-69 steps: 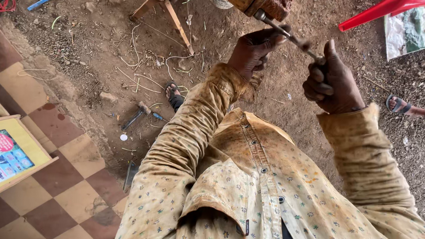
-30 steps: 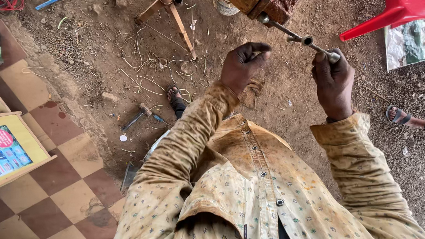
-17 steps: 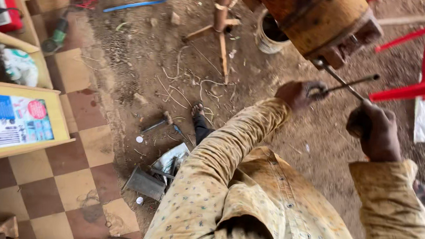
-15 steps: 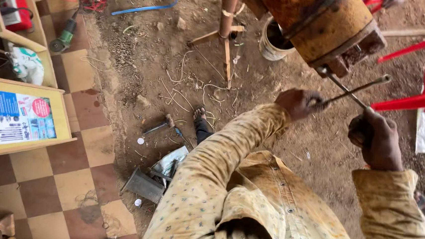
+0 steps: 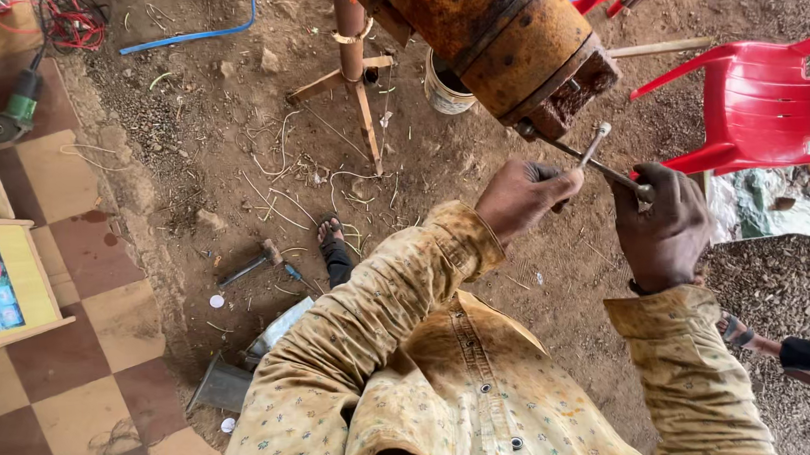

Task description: The person inserts bolts into a large rusty pipe and tightens them with a T-handle wrench. They repeatedly pick up bolts, insert them into holes on the pipe, and use the wrench to secure them. The person also picks up pliers from a nearby table.

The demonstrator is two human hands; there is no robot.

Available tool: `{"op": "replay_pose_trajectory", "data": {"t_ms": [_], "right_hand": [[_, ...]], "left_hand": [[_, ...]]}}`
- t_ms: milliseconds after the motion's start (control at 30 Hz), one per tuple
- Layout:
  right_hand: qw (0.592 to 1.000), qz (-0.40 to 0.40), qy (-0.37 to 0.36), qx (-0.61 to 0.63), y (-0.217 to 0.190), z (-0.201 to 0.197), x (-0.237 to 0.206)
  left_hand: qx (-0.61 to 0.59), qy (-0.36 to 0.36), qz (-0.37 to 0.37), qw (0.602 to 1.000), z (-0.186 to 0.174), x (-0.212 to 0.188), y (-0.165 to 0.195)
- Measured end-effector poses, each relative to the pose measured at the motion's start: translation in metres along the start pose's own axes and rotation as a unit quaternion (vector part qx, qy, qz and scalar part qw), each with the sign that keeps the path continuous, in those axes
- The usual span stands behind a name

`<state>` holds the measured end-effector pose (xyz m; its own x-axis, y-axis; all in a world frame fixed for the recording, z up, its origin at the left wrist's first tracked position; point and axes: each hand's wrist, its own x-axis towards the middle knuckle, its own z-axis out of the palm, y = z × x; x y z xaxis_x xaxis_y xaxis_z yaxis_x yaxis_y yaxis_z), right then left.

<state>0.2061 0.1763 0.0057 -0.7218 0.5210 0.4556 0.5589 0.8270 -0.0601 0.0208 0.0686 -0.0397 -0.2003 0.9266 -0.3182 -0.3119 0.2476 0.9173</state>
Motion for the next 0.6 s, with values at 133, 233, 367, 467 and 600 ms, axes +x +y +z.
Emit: {"op": "replay_pose_trajectory", "data": {"t_ms": [133, 233, 367, 467, 600], "right_hand": [[0.995, -0.047, -0.086, -0.031, -0.007, 0.001, 0.004], [0.990, -0.044, -0.126, -0.050, -0.022, 0.016, 0.006], [0.994, -0.105, -0.026, -0.012, -0.028, 0.026, 0.011], [0.994, -0.104, -0.017, 0.025, -0.029, 0.033, 0.013], [0.981, 0.056, -0.139, 0.120, -0.033, 0.047, 0.015]], "left_hand": [[0.025, 0.008, -0.028, 0.999, 0.009, -0.007, -0.003], [0.015, 0.015, -0.021, 1.000, 0.009, -0.009, -0.003], [0.036, 0.001, -0.053, 0.998, 0.005, -0.018, 0.001], [-0.037, 0.010, -0.045, 0.998, -0.003, -0.031, -0.008], [-0.005, 0.124, -0.031, 0.992, -0.047, -0.044, -0.053]]}}
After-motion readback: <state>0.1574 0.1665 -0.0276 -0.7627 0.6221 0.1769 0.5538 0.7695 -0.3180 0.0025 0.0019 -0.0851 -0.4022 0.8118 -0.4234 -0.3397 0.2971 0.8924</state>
